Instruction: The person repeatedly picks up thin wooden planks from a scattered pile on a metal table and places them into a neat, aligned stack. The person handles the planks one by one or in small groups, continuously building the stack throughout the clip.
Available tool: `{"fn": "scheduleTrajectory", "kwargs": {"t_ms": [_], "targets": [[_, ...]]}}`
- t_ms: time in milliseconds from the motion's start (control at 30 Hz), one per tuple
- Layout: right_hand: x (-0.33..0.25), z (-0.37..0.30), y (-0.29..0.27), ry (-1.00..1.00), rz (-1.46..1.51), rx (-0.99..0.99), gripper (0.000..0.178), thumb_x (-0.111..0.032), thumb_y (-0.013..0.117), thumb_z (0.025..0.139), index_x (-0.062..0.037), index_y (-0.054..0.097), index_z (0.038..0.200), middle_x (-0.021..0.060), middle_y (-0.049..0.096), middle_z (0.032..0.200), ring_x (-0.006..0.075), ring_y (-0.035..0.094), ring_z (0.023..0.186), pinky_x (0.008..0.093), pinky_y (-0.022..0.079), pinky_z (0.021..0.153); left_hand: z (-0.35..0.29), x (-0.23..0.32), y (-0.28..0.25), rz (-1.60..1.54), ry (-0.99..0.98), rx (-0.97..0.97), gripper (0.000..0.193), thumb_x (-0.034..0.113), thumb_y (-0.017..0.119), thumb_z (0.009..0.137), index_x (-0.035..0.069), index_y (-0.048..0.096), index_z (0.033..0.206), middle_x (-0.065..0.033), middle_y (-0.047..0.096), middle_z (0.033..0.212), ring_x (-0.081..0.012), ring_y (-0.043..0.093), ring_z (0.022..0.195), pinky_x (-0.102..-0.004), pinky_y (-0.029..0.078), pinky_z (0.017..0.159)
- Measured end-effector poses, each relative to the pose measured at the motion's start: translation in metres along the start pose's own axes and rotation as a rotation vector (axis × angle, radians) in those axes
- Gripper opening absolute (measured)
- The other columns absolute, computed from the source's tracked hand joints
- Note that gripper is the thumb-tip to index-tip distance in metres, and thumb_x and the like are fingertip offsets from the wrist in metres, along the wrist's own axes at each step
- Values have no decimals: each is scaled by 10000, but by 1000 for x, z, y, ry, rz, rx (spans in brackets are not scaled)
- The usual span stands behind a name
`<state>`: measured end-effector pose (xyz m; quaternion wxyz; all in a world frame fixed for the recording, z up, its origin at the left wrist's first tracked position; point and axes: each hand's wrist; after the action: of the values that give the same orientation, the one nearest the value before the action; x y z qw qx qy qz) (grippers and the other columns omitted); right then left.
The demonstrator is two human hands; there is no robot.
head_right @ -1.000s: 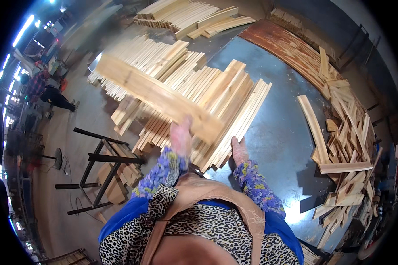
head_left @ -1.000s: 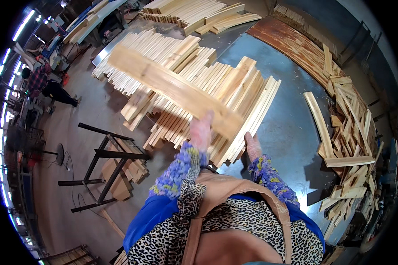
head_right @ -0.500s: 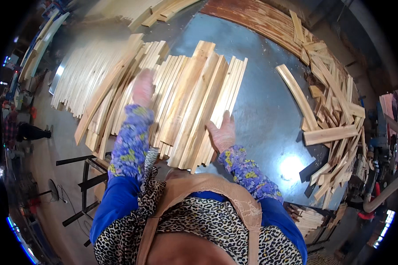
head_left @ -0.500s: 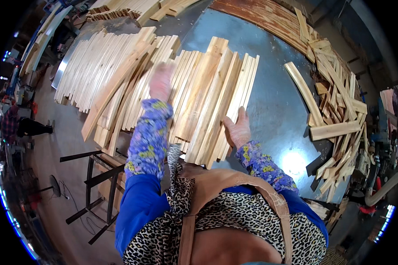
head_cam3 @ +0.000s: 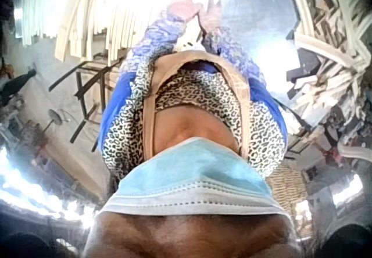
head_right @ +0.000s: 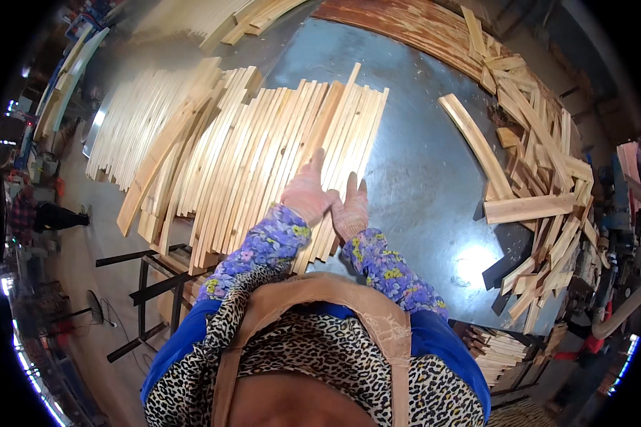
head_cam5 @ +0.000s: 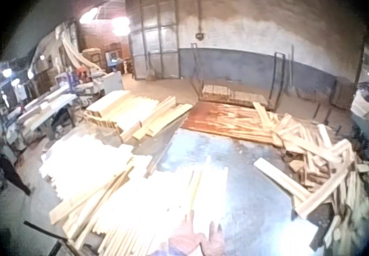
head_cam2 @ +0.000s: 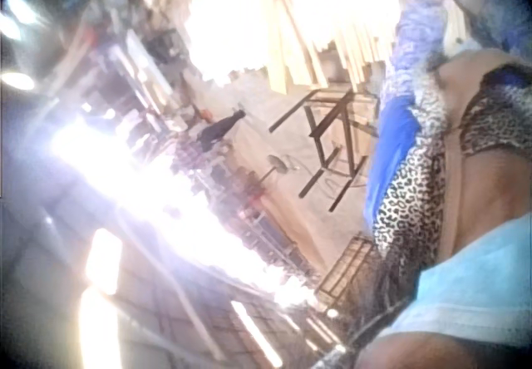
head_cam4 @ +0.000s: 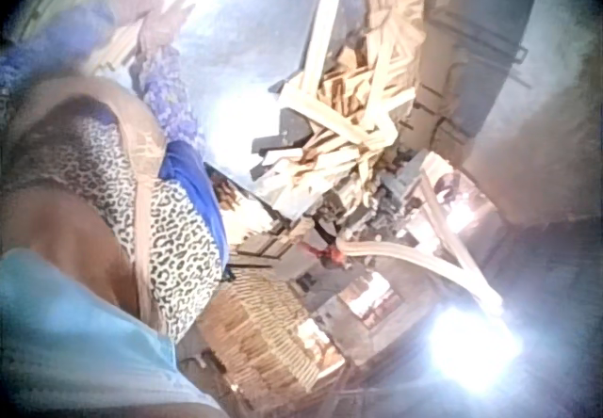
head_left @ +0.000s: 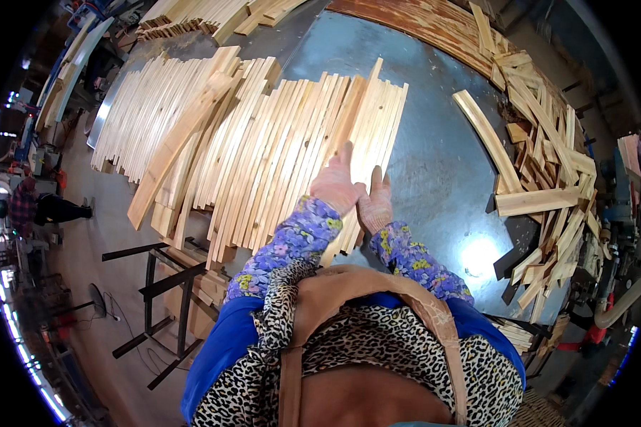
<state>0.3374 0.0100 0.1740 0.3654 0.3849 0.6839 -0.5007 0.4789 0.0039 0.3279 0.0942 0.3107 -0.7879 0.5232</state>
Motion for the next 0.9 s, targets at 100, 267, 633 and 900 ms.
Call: {"fn": "scheduleTrajectory", "kwargs": {"t_ms": [100, 267, 633, 900], "targets": [[15, -1, -7, -27, -52, -20, 1077, -478, 698, 1039, 44, 50, 1724, 320, 268, 1749, 401, 288, 1628, 441, 254, 1337, 11, -14, -1, -32, -54, -28, 1083, 282, 791, 891, 66, 148, 1734, -275, 724, 1219, -407, 738, 1122, -452, 601, 1012], [28, 15, -24, 133, 573, -46, 1022, -511, 680, 1051, 55, 149, 1716, 279, 383, 1702, 381, 416, 1556, 428, 292, 1312, 11, -42, -9, -198, -90, 20, 1168, 258, 830, 824, 50, 131, 1736, -314, 705, 1308, -382, 771, 1049, -438, 619, 960], [33, 36, -14, 128, 94, -52, 961, -657, 480, 1093, 87, 263, 1661, 401, 445, 1602, 497, 455, 1510, 482, 366, 1272, -7, -14, -69, -529, 219, 161, 1139, 208, 835, 792, 18, 207, 1722, -317, 592, 1476, -372, 644, 1319, -404, 518, 1149], [50, 47, -117, 240, 1467, 54, 775, -615, 361, 1152, -58, 329, 1690, 163, 549, 1593, 358, 568, 1410, 474, 431, 1245, 17, 120, 39, -187, 67, -36, 1031, 234, 743, 878, 33, 187, 1722, -293, 643, 1388, -392, 711, 1113, -477, 596, 970]]}}
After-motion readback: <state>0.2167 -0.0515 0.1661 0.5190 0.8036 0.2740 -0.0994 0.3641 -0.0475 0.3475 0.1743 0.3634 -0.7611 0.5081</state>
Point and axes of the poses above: each hand's wrist, its own z-axis towards the middle knuckle, its own y-axis out of the palm, x = y × z
